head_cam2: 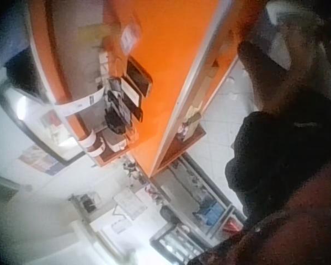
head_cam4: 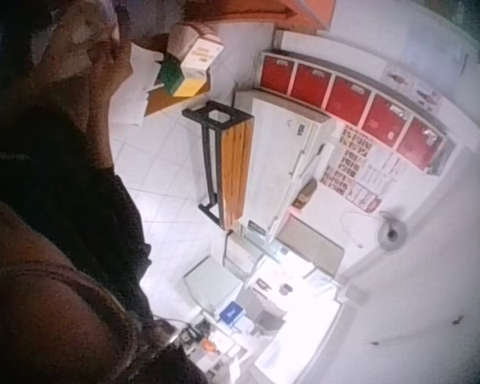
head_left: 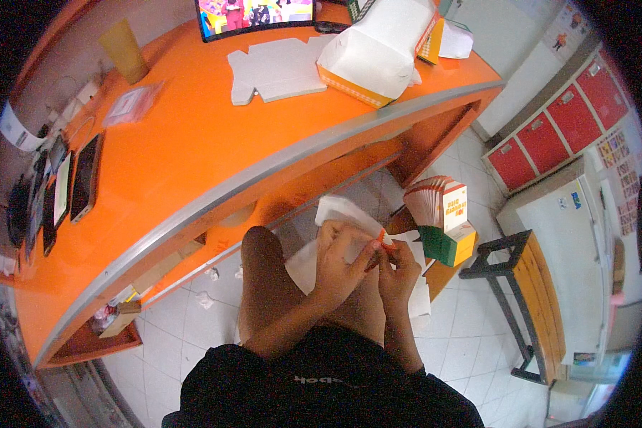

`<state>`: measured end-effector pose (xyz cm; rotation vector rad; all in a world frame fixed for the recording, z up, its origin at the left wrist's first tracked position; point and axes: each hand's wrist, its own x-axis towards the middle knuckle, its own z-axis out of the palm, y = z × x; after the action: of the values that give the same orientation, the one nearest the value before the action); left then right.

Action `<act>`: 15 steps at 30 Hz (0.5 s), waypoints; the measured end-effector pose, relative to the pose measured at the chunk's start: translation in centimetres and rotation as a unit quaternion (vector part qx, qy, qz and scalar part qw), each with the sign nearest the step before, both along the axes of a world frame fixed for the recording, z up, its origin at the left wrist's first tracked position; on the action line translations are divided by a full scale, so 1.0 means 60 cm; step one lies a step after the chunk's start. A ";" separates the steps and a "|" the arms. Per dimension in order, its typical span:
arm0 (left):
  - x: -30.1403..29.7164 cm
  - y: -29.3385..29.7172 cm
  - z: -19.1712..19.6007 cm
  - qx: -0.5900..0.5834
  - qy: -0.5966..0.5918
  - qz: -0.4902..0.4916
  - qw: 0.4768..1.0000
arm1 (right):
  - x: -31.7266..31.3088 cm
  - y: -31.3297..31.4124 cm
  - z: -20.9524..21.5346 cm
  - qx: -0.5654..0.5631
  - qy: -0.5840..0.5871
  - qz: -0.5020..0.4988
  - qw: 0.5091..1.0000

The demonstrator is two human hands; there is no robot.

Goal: The person sits on a low stool and folds flat cardboard pieces into small rectangular boxes. They repeatedly fold the flaps, tuck the sides, and stack the finished boxes on a wooden stool next to them.

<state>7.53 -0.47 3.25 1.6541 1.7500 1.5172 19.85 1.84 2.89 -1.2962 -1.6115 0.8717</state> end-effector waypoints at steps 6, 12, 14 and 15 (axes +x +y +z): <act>-0.058 0.017 0.021 0.003 0.147 -0.132 0.980 | 0.037 0.025 0.020 0.007 -0.127 0.144 0.981; -0.109 0.016 0.038 -0.059 -0.092 -0.125 0.986 | 0.096 0.048 0.024 0.010 -0.177 0.297 0.938; -0.099 0.016 0.031 -0.001 -0.069 -0.037 0.997 | 0.100 0.044 0.023 0.054 -0.173 0.262 0.948; -0.095 0.016 0.030 -0.003 -0.111 -0.021 0.994 | 0.098 0.045 0.026 0.012 -0.139 0.214 0.967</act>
<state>1.83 0.50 5.03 1.4473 1.5917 1.6066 25.75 4.54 4.47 -1.1046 -2.1688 0.9499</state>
